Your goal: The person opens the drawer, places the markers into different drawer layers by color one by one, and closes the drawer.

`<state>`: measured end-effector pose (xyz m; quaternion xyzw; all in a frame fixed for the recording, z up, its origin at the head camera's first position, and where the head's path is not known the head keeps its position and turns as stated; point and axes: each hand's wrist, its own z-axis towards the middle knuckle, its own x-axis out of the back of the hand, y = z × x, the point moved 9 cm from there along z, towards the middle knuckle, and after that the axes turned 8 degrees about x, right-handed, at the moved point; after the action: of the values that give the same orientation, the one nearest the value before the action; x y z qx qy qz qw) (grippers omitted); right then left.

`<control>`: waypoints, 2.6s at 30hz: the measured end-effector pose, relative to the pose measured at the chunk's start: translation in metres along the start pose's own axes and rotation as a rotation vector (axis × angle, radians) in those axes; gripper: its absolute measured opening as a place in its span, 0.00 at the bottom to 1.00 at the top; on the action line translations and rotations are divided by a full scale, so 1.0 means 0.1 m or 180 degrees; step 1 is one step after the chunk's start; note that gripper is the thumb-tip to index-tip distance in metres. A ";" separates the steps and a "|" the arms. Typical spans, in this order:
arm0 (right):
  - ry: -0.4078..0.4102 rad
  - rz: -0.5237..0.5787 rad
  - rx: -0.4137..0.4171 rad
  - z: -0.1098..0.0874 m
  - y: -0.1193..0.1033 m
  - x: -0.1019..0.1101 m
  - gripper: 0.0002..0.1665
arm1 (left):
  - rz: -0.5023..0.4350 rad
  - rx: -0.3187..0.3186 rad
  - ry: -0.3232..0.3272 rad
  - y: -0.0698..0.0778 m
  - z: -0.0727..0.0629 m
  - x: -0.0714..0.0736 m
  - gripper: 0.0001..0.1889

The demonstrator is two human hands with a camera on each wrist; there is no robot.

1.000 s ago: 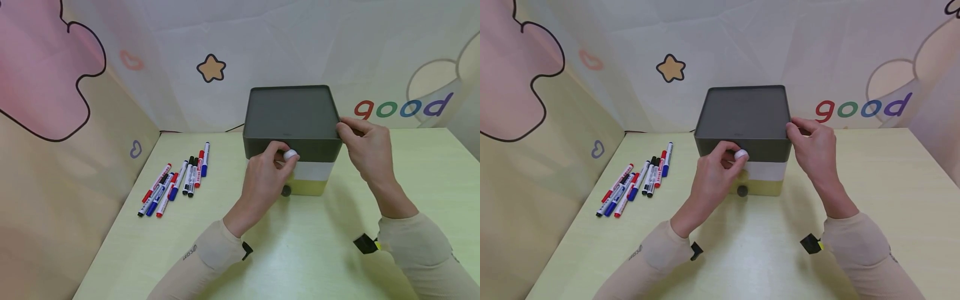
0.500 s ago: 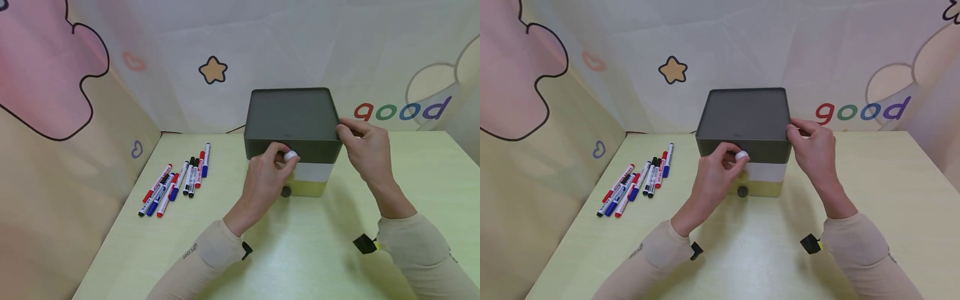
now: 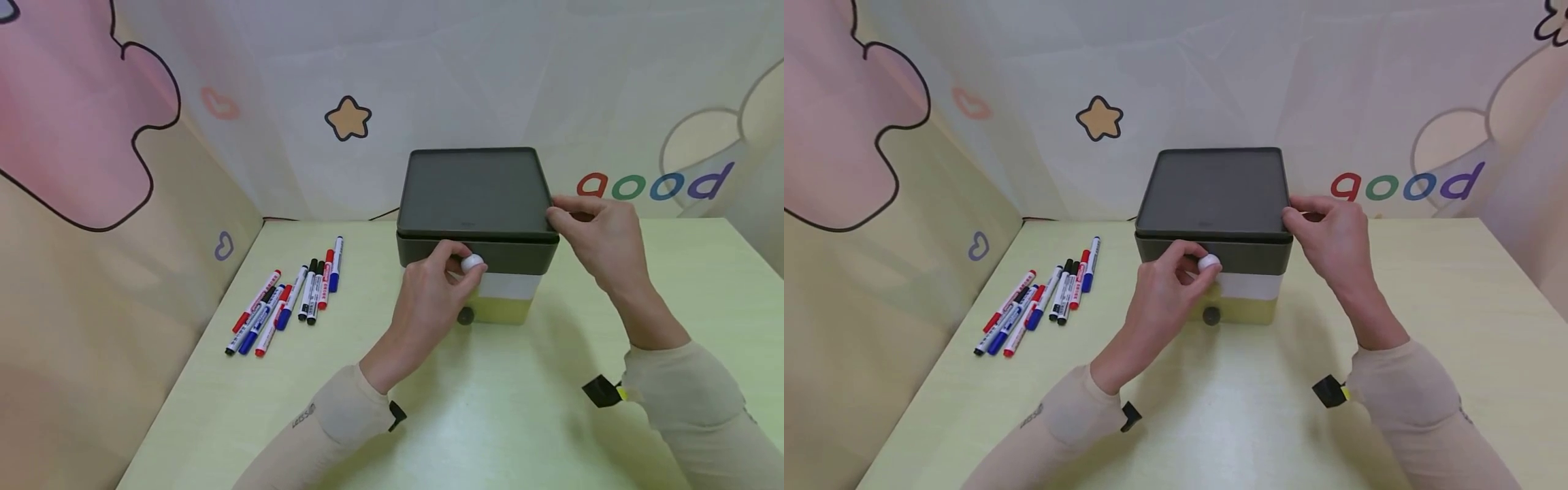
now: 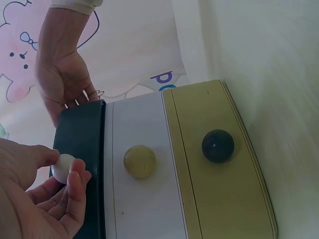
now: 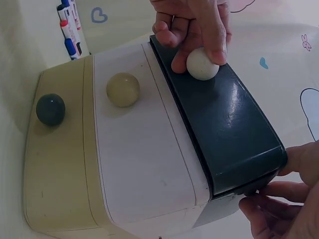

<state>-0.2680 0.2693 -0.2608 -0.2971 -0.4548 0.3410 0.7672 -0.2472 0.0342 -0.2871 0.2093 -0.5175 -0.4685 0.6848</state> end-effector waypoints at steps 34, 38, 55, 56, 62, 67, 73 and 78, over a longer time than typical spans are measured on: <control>0.0085 -0.0043 0.0060 0.02 0.01 0.02 0.26 | 0.0099 -0.0081 -0.0317 0.15 -0.42 0.10 0.09; 0.0065 -0.0008 0.0055 0.01 0.01 0.01 0.26 | 0.0092 -0.0060 -0.0337 0.16 -0.45 0.12 0.09; 0.0004 -0.0019 0.0016 -0.01 0.04 0.00 0.24 | -0.0031 -0.0011 -0.0459 0.18 -0.58 0.13 0.09; 0.0004 -0.0019 0.0016 -0.01 0.04 0.00 0.24 | -0.0027 -0.0011 -0.0458 0.18 -0.58 0.13 0.09; -0.0003 -0.0012 0.0035 0.00 0.03 0.00 0.24 | 0.0000 -0.0007 -0.0482 0.17 -0.58 0.13 0.09; -0.0011 -0.0012 0.0072 0.01 0.02 0.00 0.24 | -0.0022 -0.0020 -0.0469 0.18 -0.59 0.13 0.09; -0.0055 -0.0080 0.0136 0.03 -0.01 -0.01 0.25 | -0.0092 0.0058 -0.0501 0.18 -0.65 0.15 0.08; -0.0041 -0.0092 0.0136 0.01 -0.01 0.01 0.25 | -0.0104 0.0036 -0.0590 0.22 -0.74 0.15 0.09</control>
<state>-0.2682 0.2698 -0.2586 -0.2719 -0.4567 0.3415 0.7752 -0.1708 0.0170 -0.2906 0.1773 -0.5779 -0.4940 0.6250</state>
